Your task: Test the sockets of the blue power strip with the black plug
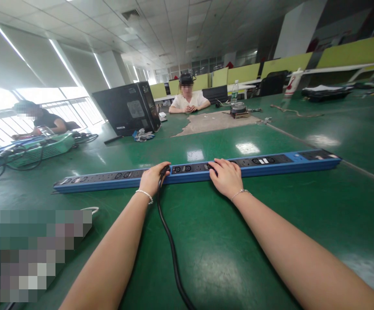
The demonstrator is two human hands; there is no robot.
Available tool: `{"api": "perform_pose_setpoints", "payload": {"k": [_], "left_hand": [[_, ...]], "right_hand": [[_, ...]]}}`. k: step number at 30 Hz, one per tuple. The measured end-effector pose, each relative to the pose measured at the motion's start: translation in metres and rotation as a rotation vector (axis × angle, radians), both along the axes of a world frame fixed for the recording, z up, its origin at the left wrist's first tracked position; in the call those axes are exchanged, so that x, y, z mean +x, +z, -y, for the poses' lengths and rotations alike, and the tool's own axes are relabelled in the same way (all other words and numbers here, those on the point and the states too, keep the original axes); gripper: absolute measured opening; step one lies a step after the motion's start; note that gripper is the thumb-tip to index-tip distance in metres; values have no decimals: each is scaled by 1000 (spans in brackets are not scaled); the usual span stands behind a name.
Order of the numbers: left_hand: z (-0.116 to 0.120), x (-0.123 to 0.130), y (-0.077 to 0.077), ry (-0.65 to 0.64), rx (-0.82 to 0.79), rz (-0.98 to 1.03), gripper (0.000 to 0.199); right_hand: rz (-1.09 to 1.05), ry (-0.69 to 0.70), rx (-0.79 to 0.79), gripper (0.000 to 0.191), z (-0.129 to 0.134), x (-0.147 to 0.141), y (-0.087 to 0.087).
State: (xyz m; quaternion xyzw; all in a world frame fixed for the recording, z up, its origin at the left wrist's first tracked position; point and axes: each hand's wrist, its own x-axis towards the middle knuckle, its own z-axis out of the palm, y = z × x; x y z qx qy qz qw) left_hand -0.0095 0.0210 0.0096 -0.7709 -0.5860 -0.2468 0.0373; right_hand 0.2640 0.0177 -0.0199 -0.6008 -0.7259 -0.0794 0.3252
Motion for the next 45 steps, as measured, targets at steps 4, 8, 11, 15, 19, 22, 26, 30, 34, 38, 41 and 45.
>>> {"api": "perform_pose_setpoints", "payload": {"k": [4,8,11,15,19,22,26,30,34,38,41,45], "left_hand": [[6,1,4,29,0,-67,41],[10,5,5,27,50,-108,42],[11,8,3,39,76,-110,39],[11,10,2,47,93,-107,37],[12,12,2,43,88,-89,36],[13,13,1,55,98,-60,36],[11,13,-5,61,133,-28,35],[7,13,-13,81,163,22,33],[6,15,-19,81,199,90,32],[9,14,-7,118,276,324,34],[13,-4,11,266,393,519,38],[13,-54,16,384,381,547,35]], "right_hand": [[8,-3,-7,35,0,0,1],[7,-18,1,35,0,0,1],[18,-18,9,35,0,-1,0],[28,-27,19,35,0,-1,-1],[30,-33,18,35,1,-2,0],[33,-27,11,35,1,-1,0],[35,-21,12,35,2,-1,1],[34,-27,7,34,2,-1,1],[27,-29,3,34,2,-1,1],[29,-24,18,34,1,0,1],[35,-25,32,33,1,0,0],[30,-23,54,33,-1,0,-2]]}}
